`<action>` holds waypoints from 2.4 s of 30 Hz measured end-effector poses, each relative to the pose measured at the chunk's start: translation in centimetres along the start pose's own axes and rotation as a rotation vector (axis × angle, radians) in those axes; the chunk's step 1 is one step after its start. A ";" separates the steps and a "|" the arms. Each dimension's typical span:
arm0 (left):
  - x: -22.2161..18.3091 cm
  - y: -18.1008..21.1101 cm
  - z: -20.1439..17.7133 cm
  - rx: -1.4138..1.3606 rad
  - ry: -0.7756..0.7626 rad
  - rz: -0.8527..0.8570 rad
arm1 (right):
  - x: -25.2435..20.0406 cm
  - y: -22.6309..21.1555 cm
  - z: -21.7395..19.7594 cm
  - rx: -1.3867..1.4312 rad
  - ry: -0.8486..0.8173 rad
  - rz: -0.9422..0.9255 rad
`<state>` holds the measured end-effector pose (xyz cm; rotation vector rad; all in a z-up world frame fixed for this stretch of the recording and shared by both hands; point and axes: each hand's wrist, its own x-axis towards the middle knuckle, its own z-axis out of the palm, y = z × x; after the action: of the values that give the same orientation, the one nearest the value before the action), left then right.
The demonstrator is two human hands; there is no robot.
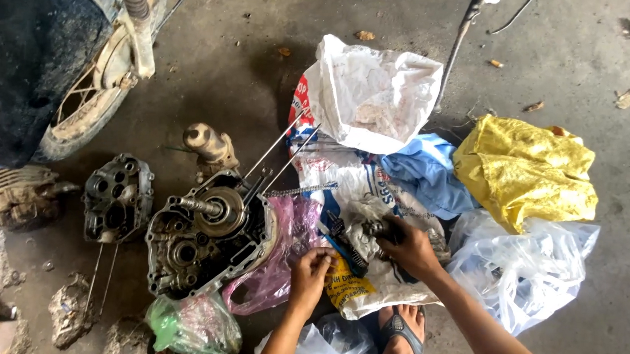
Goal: The person inspects and organizes internal motorcycle engine components such as gears and shafts.
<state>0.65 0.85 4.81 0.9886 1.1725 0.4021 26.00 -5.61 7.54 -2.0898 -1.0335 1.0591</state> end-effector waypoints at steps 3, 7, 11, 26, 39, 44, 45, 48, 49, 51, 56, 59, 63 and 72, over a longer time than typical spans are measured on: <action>0.5 -0.2 0.6 0.069 -0.048 0.315 | -1.4 1.8 -0.9 0.321 0.001 -0.137; -4.7 12.4 3.8 0.179 -0.132 0.391 | -4.5 -1.7 -2.3 0.809 -0.111 -0.142; -7.4 19.0 5.0 0.400 -0.313 0.839 | -5.7 -1.9 -1.1 1.027 -0.252 -0.153; -12.4 28.0 5.6 0.698 -0.369 0.887 | -7.7 -8.3 -3.7 1.014 -0.425 -0.369; -15.6 32.6 4.2 0.644 -0.363 0.359 | -10.7 -14.3 -7.7 1.105 -0.865 -0.177; -13.9 31.5 2.9 0.672 -0.406 0.550 | -10.4 -15.5 -7.8 1.175 -0.916 -0.101; -13.6 31.4 2.8 0.657 -0.401 0.526 | -10.3 -15.5 -7.8 1.174 -0.914 -0.102; -13.1 31.3 2.5 0.661 -0.405 0.526 | -10.0 -15.4 -7.4 1.175 -0.917 -0.114; -13.0 31.3 2.3 0.658 -0.405 0.525 | -9.8 -15.3 -7.2 1.173 -0.918 -0.111; -12.9 31.3 2.0 0.634 -0.422 0.517 | -9.6 -15.1 -6.9 1.172 -0.922 -0.122; -13.0 31.4 1.5 0.581 -0.438 0.464 | -9.4 -15.5 -6.5 1.186 -0.943 -0.119; -12.9 31.2 1.4 0.565 -0.437 0.448 | -9.4 -15.5 -6.4 1.203 -0.950 -0.114; -13.0 31.2 1.5 0.576 -0.425 0.455 | -9.4 -15.6 -6.3 1.245 -0.957 -0.100; -13.6 32.0 2.0 0.566 -0.418 0.515 | -9.3 -15.9 -6.4 1.316 -1.049 -0.150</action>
<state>4.15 7.51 38.82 1.7867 0.6421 0.2450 21.83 -5.74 26.57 -0.3457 -0.5116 2.0195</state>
